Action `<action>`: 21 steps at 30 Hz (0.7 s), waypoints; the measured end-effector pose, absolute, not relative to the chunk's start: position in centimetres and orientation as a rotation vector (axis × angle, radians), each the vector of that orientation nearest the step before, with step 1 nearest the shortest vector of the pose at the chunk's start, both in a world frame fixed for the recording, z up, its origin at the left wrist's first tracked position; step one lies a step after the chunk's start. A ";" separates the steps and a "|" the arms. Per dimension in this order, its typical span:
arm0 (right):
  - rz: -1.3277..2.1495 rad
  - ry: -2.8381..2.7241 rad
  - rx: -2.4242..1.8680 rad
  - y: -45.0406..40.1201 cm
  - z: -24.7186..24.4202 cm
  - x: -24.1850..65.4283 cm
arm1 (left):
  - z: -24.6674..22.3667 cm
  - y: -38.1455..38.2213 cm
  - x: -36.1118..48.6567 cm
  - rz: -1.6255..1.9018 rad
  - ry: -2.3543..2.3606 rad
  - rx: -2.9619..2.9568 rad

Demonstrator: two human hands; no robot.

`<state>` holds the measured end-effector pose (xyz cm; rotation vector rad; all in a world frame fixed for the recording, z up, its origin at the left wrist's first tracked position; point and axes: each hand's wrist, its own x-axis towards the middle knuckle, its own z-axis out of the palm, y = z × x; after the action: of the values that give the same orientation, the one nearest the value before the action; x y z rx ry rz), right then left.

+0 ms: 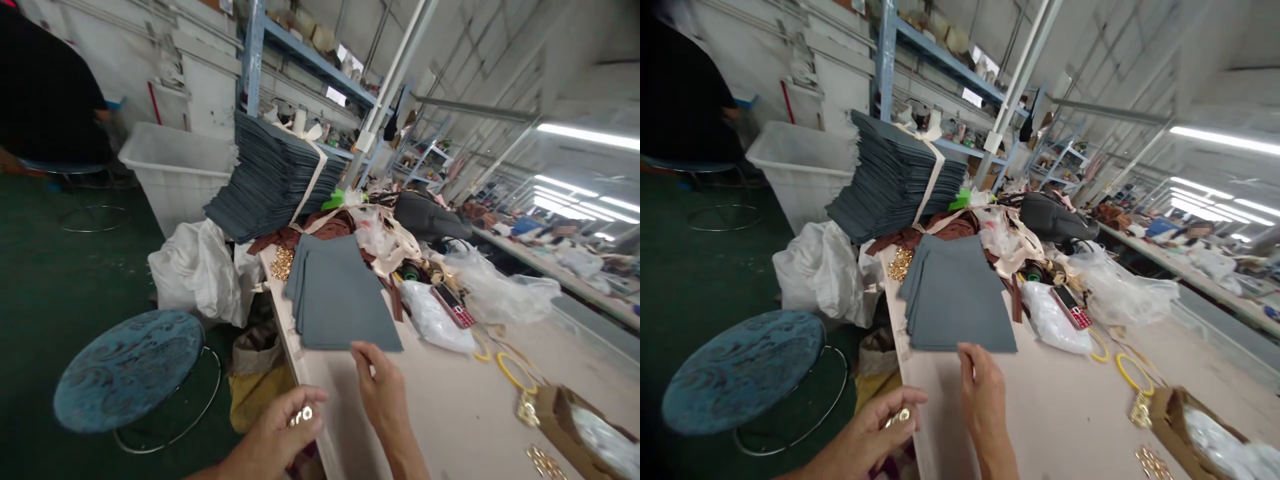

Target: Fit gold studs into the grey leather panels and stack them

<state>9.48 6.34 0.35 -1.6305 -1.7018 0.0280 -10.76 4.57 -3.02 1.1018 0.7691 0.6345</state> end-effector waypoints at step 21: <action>1.109 -1.368 -1.909 -0.3 1.5 9.5 | -2.3 2.5 -12.0 0.595 0.712 0.758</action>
<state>9.48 -0.35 1.48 -1.9095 -1.3679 1.1088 -11.96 2.51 -2.28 0.7578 0.7123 0.5954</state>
